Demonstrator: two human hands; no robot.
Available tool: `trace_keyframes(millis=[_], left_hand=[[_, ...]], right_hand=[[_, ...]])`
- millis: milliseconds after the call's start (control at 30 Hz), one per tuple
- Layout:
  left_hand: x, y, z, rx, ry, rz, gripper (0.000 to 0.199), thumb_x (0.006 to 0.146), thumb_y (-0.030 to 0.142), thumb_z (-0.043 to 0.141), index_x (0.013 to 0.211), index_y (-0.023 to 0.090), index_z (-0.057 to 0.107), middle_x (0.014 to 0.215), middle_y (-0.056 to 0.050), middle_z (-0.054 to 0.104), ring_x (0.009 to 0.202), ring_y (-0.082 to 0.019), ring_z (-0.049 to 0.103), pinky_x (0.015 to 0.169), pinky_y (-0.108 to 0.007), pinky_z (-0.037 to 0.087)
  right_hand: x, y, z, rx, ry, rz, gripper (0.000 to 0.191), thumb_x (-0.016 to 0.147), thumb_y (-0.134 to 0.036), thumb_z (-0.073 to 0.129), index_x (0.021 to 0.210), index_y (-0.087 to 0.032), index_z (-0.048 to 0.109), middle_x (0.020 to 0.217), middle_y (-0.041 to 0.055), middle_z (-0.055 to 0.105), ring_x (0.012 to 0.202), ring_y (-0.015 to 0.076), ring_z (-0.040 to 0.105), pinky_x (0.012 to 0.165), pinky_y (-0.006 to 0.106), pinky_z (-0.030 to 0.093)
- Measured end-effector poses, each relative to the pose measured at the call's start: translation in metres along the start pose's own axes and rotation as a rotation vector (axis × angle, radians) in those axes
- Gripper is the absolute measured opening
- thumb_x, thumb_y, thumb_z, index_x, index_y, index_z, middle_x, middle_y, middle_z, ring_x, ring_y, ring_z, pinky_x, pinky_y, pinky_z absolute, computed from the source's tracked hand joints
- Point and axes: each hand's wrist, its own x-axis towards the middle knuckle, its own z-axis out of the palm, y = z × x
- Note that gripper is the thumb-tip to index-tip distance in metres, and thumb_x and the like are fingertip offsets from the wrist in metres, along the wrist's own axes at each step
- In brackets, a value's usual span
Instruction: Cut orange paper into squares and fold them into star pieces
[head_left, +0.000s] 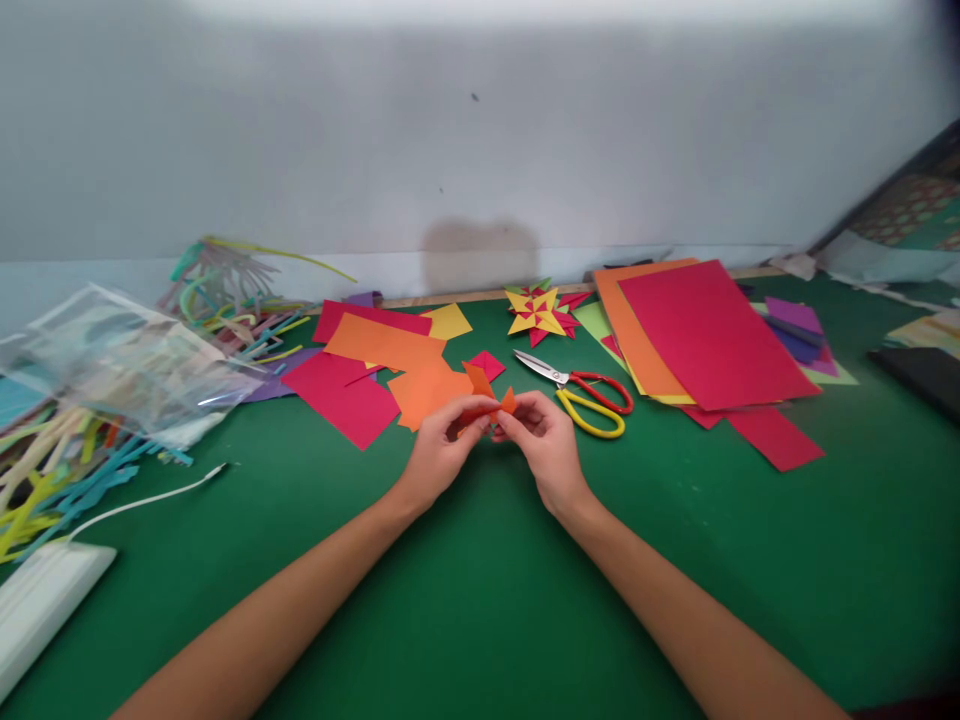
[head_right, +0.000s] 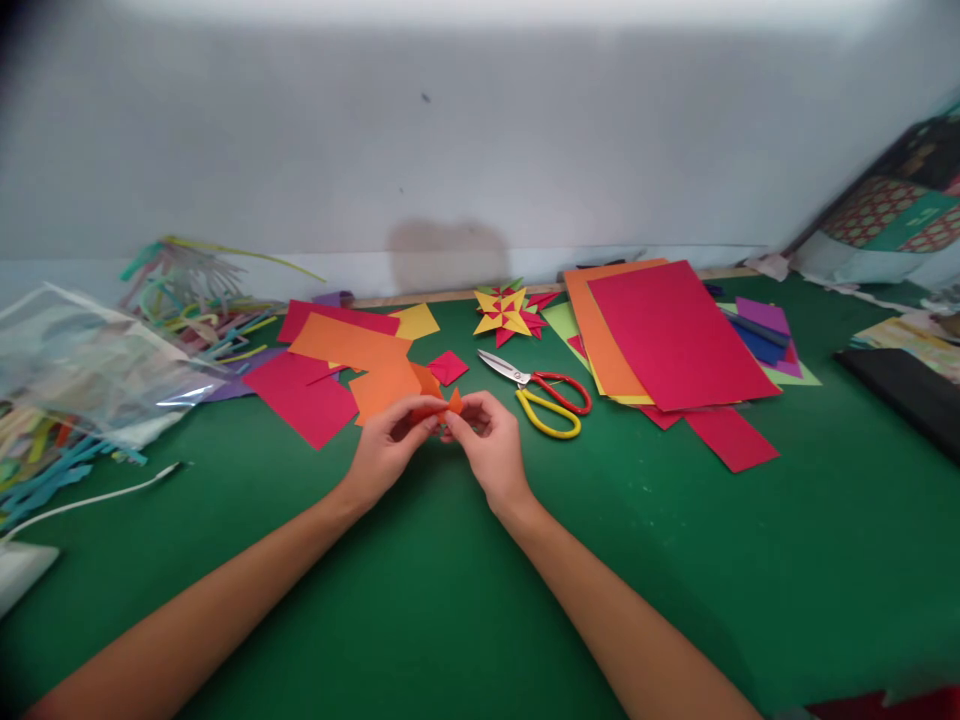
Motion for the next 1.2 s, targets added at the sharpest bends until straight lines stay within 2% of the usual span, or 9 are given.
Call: trace_keyframes(millis=[167,433,733,933,1200], left_hand=[[0.0016,-0.0036,0.0,-0.09,0.021,-0.049,0.023,0.093,0.028,0.067,0.114,0.021,0.07,0.116,-0.008,0.074,0.107,-0.022,0.071,0.095,-0.035,0.059],[0.0002,-0.0055,-0.0005,-0.104,0.062,-0.079,0.035,0.09,0.03,0.072,0.124,0.021,0.069,0.124,-0.009,0.073,0.112,-0.023,0.071,0.098,-0.036,0.059],[0.0008,-0.0032,0.0005,-0.129,0.076,-0.089,0.039,0.088,0.03,0.075,0.124,0.019,0.07,0.121,-0.01,0.076,0.109,-0.024,0.074,0.095,-0.039,0.062],[-0.0003,-0.0057,-0.0005,-0.136,0.042,-0.088,0.04,0.09,0.031,0.073,0.128,0.02,0.068,0.126,-0.01,0.074,0.114,-0.025,0.072,0.098,-0.039,0.061],[-0.0023,-0.0047,0.0007,-0.152,0.031,-0.104,0.041,0.089,0.034,0.074,0.127,0.02,0.069,0.129,-0.011,0.072,0.111,-0.025,0.073,0.098,-0.04,0.061]], right_hand=[[0.0,0.0001,0.0002,0.001,-0.026,0.077,0.024,0.084,-0.04,0.079,0.085,-0.019,0.067,0.074,-0.0007,0.066,0.069,0.0156,0.066,0.064,0.028,0.06],[-0.0026,-0.0018,0.0027,0.085,0.037,0.119,0.024,0.079,-0.036,0.083,0.077,-0.018,0.067,0.07,-0.0014,0.067,0.064,0.0143,0.067,0.063,0.027,0.062],[-0.0031,-0.0028,0.0028,0.077,0.041,0.105,0.024,0.081,-0.036,0.081,0.077,-0.018,0.065,0.07,-0.0014,0.066,0.066,0.0146,0.066,0.065,0.027,0.061],[-0.0015,0.0003,0.0011,-0.038,-0.084,0.053,0.022,0.085,-0.04,0.077,0.089,-0.02,0.069,0.079,0.0004,0.069,0.066,0.0148,0.063,0.06,0.027,0.056],[-0.0014,0.0035,-0.0007,-0.116,-0.068,0.006,0.02,0.09,-0.038,0.072,0.086,-0.018,0.071,0.076,0.0016,0.07,0.062,0.0153,0.062,0.06,0.029,0.053]])
